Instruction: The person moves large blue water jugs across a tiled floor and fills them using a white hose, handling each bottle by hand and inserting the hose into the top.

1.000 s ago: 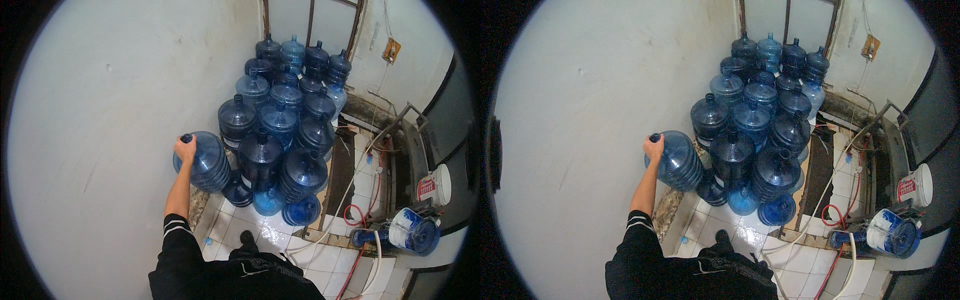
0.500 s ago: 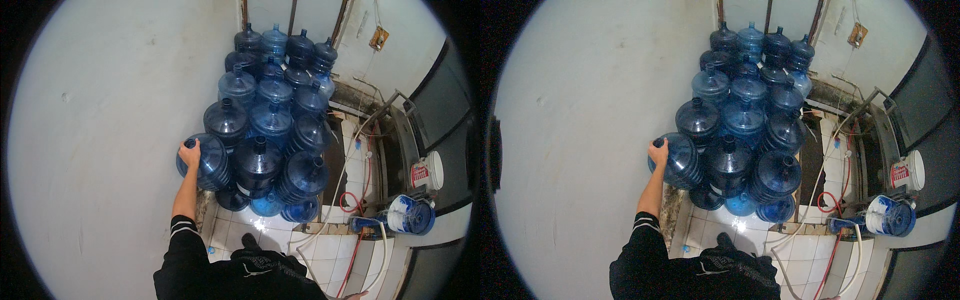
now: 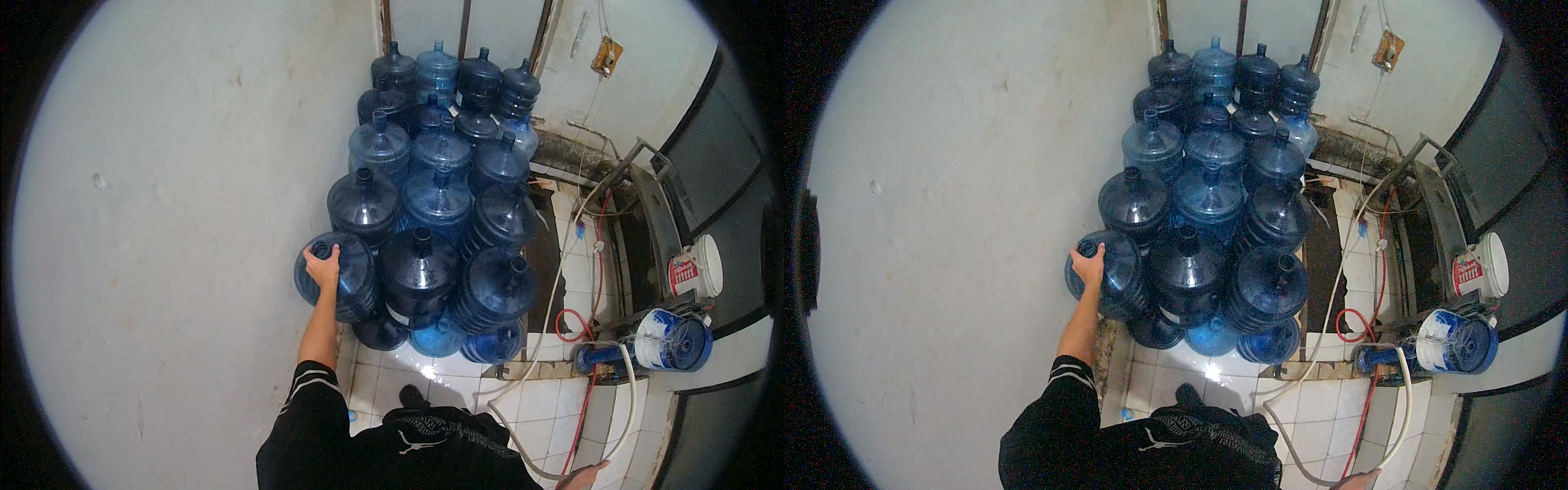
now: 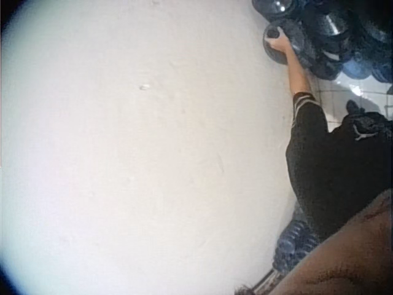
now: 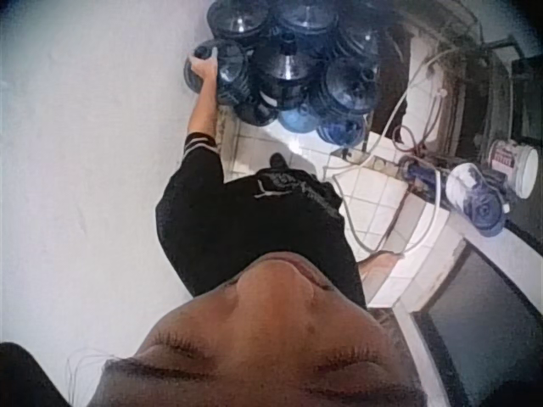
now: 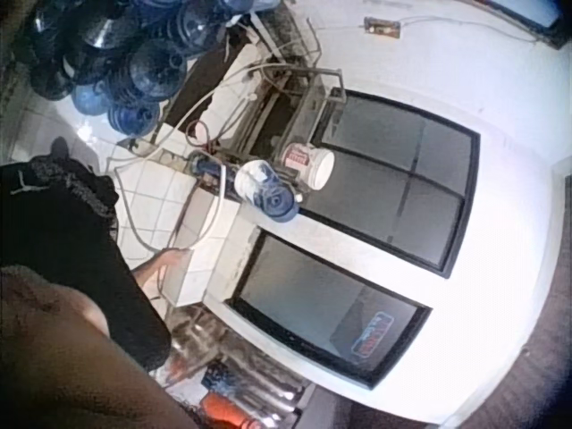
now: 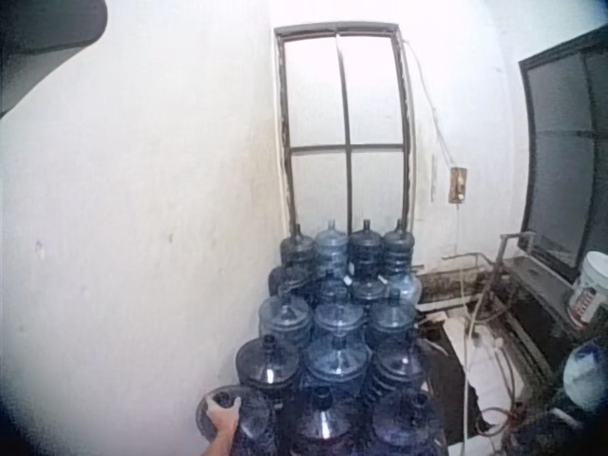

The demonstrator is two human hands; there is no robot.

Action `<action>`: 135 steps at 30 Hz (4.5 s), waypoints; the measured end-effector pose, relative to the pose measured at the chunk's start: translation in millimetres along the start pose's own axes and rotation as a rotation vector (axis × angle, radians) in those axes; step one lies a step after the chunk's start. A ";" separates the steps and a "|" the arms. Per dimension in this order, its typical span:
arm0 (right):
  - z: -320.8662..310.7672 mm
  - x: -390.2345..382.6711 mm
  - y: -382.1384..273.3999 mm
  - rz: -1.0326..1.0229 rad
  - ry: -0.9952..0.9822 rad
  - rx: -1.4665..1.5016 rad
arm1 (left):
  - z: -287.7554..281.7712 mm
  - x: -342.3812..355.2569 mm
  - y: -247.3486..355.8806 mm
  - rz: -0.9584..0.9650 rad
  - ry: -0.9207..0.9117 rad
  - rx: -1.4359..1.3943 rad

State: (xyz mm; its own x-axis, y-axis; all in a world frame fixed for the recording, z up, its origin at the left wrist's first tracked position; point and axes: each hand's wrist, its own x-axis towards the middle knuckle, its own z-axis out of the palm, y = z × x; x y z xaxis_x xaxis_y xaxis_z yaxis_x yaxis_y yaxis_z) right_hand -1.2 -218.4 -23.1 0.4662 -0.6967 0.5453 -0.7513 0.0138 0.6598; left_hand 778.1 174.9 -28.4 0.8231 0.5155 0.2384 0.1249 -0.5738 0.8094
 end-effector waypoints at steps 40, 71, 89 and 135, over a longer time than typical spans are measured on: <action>-75.4 6.5 -102.1 -1.578 -0.825 1.778 | -381.5 -1025.1 -193.3 -1.762 0.375 0.276; -304.2 -416.6 23.1 -1.831 -0.967 1.597 | -730.6 -637.8 -705.7 -1.159 0.431 0.331; -274.0 -380.4 46.7 -2.035 -0.717 1.188 | -649.7 -698.4 -616.6 -1.066 0.454 0.401; -106.1 6.1 90.2 -1.300 -0.923 2.382 | -538.7 -552.7 -46.1 0.077 0.423 0.130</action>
State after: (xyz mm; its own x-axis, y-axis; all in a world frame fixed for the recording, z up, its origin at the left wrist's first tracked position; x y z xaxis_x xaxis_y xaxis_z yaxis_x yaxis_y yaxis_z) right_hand -16.5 -145.4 94.6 0.9749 0.1852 0.1234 0.1433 -0.0978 -0.9848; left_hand 19.0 259.2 91.7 0.5373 0.6672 0.5159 0.1631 -0.6824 0.7126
